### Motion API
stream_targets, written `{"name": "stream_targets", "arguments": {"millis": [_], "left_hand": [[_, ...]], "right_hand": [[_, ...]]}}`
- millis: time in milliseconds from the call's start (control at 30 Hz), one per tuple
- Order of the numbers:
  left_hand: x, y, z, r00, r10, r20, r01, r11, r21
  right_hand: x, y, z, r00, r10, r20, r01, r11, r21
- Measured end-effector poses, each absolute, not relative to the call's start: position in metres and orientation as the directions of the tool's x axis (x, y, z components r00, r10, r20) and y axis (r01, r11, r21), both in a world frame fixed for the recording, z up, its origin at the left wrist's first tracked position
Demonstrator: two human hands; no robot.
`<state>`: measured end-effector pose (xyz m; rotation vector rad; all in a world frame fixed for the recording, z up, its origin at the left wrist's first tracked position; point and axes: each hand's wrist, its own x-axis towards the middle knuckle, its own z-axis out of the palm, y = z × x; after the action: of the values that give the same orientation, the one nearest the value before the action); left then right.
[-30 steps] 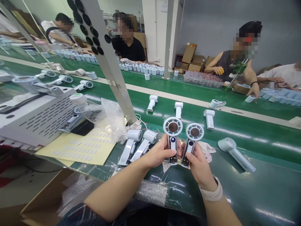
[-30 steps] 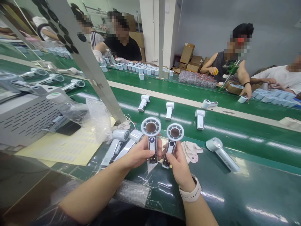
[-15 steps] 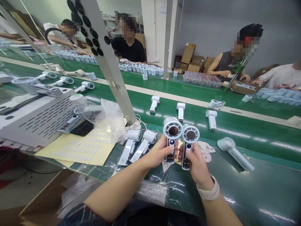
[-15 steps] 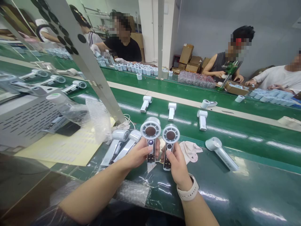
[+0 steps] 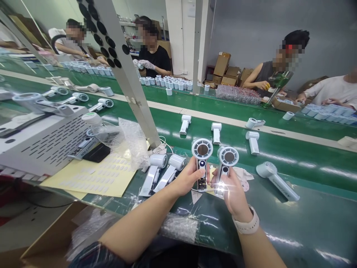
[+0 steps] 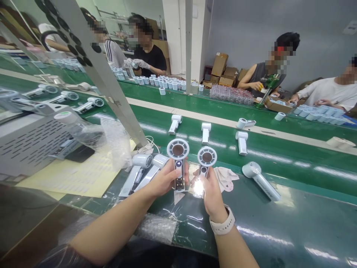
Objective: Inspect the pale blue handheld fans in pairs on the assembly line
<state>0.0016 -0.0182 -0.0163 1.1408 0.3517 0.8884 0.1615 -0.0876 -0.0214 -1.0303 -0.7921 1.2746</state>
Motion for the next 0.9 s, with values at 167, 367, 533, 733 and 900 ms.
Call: {"name": "stream_targets", "arguments": {"millis": [167, 367, 533, 733, 900], "left_hand": [[0.001, -0.019, -0.017, 0.625, 0.764, 0.159, -0.377, 0.117, 0.919], [-0.001, -0.019, -0.016, 0.588, 0.804, 0.092, -0.287, 0.101, 0.953], [0.0, -0.02, -0.015, 0.539, 0.836, 0.104, -0.284, 0.065, 0.957], [0.0, -0.019, -0.015, 0.532, 0.839, 0.112, -0.377, 0.116, 0.919], [0.003, -0.022, -0.014, 0.547, 0.835, 0.056, -0.418, 0.215, 0.882]], "right_hand": [[0.164, -0.086, -0.025, 0.175, 0.984, -0.042, -0.32, 0.016, -0.947], [0.168, -0.083, -0.03, 0.187, 0.982, 0.009, -0.2, 0.047, -0.979], [0.169, -0.077, -0.036, 0.214, 0.977, 0.007, -0.156, 0.041, -0.987], [0.175, -0.071, -0.037, 0.343, 0.939, -0.008, -0.054, 0.011, -0.998], [0.223, -0.045, 0.01, 0.525, 0.839, 0.146, 0.404, -0.094, -0.91]]}}
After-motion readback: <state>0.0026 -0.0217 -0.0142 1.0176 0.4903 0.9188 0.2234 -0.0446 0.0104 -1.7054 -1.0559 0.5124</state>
